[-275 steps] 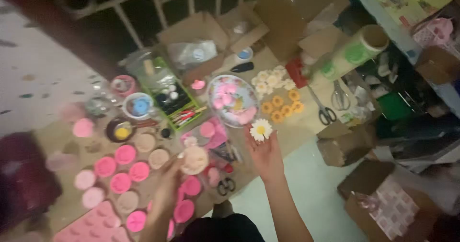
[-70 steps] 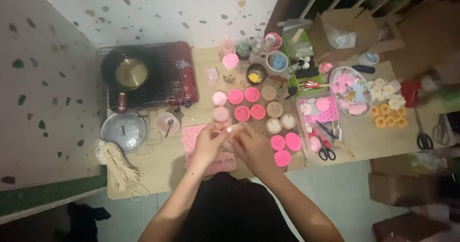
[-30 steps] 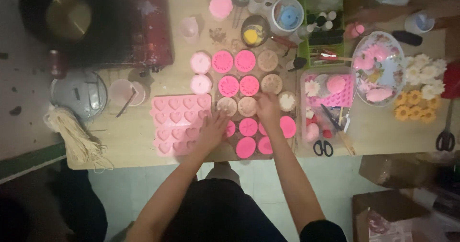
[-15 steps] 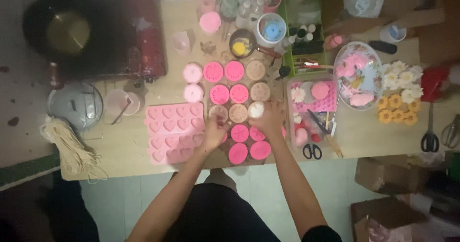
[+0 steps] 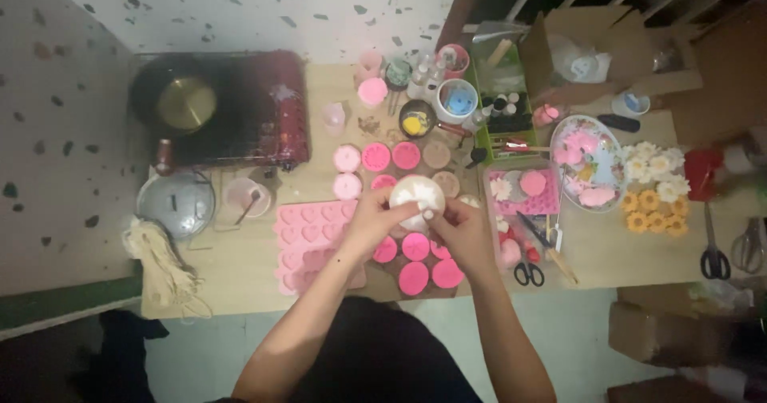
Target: Removing wax pieces from molds, trimming them with scissors, melting more wax on a stove, and mixing colored wax in a cup.
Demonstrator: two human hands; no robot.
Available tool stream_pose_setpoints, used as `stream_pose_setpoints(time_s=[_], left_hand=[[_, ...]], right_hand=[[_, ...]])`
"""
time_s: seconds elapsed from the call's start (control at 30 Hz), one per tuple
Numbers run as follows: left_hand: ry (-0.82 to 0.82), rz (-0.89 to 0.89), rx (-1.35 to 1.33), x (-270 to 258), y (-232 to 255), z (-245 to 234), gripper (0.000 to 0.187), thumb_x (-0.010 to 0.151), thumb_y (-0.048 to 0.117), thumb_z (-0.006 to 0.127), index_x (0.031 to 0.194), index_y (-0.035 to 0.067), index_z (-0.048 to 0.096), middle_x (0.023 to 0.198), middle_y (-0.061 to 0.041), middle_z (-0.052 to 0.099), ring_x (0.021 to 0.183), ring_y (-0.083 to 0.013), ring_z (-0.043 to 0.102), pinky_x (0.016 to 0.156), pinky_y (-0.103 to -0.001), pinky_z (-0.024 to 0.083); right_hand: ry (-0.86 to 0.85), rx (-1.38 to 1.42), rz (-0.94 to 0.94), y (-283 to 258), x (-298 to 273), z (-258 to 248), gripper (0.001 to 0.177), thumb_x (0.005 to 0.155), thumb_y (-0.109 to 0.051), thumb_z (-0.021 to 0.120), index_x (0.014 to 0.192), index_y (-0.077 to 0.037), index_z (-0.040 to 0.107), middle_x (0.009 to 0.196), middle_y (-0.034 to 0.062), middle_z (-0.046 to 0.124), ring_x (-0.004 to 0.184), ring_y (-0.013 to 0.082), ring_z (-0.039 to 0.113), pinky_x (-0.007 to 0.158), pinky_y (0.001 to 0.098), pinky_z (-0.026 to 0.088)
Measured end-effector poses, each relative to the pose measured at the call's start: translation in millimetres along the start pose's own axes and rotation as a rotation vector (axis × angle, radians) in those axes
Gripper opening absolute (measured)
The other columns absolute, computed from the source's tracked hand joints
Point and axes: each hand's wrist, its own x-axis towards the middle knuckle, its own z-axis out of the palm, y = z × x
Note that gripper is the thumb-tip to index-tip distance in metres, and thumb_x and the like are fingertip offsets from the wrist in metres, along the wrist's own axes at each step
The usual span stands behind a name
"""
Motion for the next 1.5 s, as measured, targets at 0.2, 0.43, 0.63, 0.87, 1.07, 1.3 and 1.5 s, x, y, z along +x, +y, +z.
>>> stream_pose_setpoints(time_s=[0.2,0.43,0.63,0.87,1.07,1.3,1.5], left_hand=[[-0.071,-0.04,-0.184,-28,51,-9,0.031,0.093,0.019,0.074,0.115,-0.003,0.073,0.098,-0.008,0.077,0.082,-0.0141,0.073,0.069,-0.028,0.059],[-0.211,-0.203,-0.485,-40,74,-32,0.037,0.09,0.021,0.07,0.121,0.002,0.066,0.105,-0.007,0.077,0.09,-0.0171,0.076,0.076,-0.034,0.061],[-0.221,0.077,-0.057,-51,97,-53,0.032,0.083,0.013,0.08,0.11,-0.002,0.075,0.097,-0.005,0.077,0.085,-0.0128,0.071,0.077,-0.03,0.057],[-0.44,0.114,0.124,-61,130,-66,0.034,0.079,0.01,0.084,0.111,-0.001,0.076,0.098,-0.004,0.075,0.09,-0.0104,0.068,0.081,-0.028,0.055],[-0.603,0.097,0.055,-58,137,-73,0.034,0.081,0.004,0.08,0.114,-0.001,0.073,0.104,-0.004,0.075,0.096,-0.0107,0.068,0.087,-0.028,0.054],[-0.607,0.108,0.168,-55,138,-79,0.033,0.077,0.005,0.081,0.109,0.002,0.074,0.098,-0.002,0.074,0.091,-0.0083,0.067,0.083,-0.026,0.053],[-0.56,0.215,0.496,-63,148,-77,0.025,0.075,0.011,0.086,0.095,0.002,0.074,0.082,-0.001,0.068,0.078,-0.0071,0.061,0.07,-0.026,0.05]], right_hand=[[-0.109,0.037,-0.095,-37,-18,15,0.017,0.089,-0.012,0.075,0.1,0.001,0.074,0.072,0.0024,0.069,0.057,0.0078,0.061,0.048,0.0238,0.048],[-0.164,0.098,-0.228,-64,-31,40,0.019,0.091,-0.013,0.073,0.103,0.001,0.074,0.073,0.0044,0.073,0.06,0.0107,0.068,0.053,0.0257,0.054],[-0.201,0.16,-0.271,-64,-23,42,0.032,0.085,-0.023,0.08,0.107,-0.004,0.067,0.088,-0.0024,0.069,0.075,0.0057,0.065,0.063,0.0218,0.053],[-0.314,0.121,-0.248,-69,-15,36,0.029,0.087,-0.029,0.083,0.091,-0.003,0.07,0.087,-0.0038,0.06,0.076,0.0067,0.059,0.064,0.0226,0.047],[-0.387,0.344,-0.293,-50,-13,48,0.036,0.092,-0.035,0.079,0.094,0.0,0.07,0.091,0.0031,0.066,0.086,0.0127,0.061,0.076,0.0284,0.048],[-0.309,0.301,-0.245,-77,-18,63,0.031,0.087,-0.032,0.076,0.091,-0.003,0.066,0.087,0.0002,0.062,0.081,0.0096,0.058,0.071,0.0267,0.047],[-0.314,-0.134,-0.263,-88,-11,63,0.035,0.096,-0.03,0.073,0.076,-0.004,0.062,0.072,-0.0034,0.049,0.067,0.0046,0.045,0.056,0.0235,0.035]])
